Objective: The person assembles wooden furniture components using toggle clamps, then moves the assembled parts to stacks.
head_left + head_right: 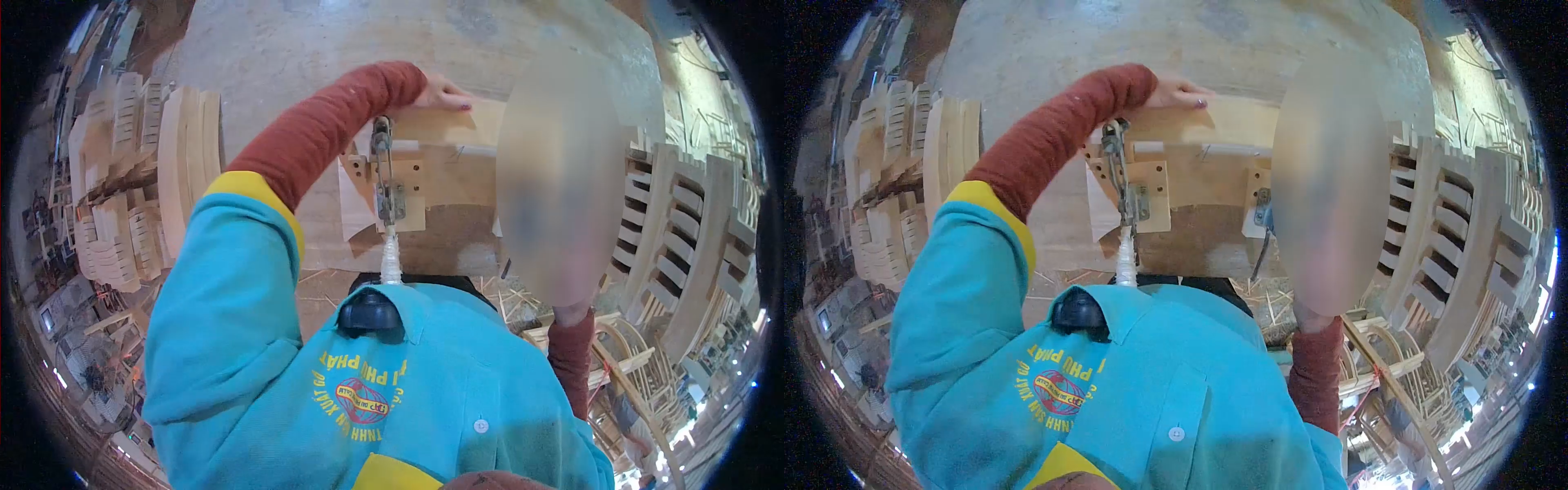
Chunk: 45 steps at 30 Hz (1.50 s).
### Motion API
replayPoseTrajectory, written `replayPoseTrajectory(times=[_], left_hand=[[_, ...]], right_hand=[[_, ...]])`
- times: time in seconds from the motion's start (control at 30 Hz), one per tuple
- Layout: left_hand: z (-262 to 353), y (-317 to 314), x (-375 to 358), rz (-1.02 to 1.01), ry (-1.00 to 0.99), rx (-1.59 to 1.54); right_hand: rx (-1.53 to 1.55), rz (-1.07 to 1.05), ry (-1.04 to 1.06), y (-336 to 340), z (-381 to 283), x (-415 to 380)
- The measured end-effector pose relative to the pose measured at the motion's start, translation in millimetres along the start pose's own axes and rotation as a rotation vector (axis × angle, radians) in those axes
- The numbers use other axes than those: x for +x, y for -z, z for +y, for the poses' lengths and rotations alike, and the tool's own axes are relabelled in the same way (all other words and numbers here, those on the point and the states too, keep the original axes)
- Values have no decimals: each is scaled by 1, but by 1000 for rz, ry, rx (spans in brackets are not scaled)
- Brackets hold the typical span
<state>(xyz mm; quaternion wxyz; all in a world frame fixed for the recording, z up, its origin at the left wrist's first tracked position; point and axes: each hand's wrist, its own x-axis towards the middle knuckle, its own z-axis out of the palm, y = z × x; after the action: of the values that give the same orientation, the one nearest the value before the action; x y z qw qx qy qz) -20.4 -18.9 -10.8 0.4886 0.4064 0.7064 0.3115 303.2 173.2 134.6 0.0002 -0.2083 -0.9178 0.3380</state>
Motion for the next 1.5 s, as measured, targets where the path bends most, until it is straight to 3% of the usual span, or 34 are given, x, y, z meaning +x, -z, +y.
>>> replayPoseTrajectory(times=[0.13, 0.17, 0.27, 0.3, 0.4, 0.47, 0.6, 0.8, 0.9, 1.0, 1.03, 1.1, 1.13, 1.2, 1.4, 1.5], left_hand=[[-29, -23, 3, -168, 54, -141], [-42, -26, 5, -114, 97, -5], [-32, -25, -13, -139, 146, -67], [-50, -32, -11, -153, 110, -195], [-61, -36, -21, -102, 50, -159], [-64, -44, -26, -76, 8, -142], [-35, -44, -42, -25, 58, -140], [-69, -52, -23, -103, -16, -191], [-64, -59, -30, -113, 14, -211], [-67, -61, -44, -87, 69, -257], [-65, -60, -45, -82, 78, -274], [-50, -57, -46, -76, 55, -251], [-38, -54, -47, -67, 27, -210], [-43, -50, -47, -35, 63, -116], [-38, -51, -54, 35, 136, -76], [-47, -56, -52, 111, 124, -79]], right_hand=[[41, -24, -14, 0, 1, -1], [34, -19, 5, 0, 5, 0], [50, 13, 31, -2, 8, 5], [59, 15, 41, -3, 7, 7], [61, -32, -71, 2, -2, 11], [48, -21, -13, -1, 9, 14], [138, -156, -117, 3, 20, 4], [591, -195, -309, -30, 48, -52], [475, -310, -287, -50, 81, -51], [402, -489, -428, -32, 88, -23], [374, -405, -218, -29, 91, -13], [360, -371, -108, -26, 81, 18], [394, -430, -193, -27, 63, 36], [-120, -278, -85, -62, 77, 37], [308, -199, -172, -64, 67, 37], [204, -210, -311, -67, 63, 37]])
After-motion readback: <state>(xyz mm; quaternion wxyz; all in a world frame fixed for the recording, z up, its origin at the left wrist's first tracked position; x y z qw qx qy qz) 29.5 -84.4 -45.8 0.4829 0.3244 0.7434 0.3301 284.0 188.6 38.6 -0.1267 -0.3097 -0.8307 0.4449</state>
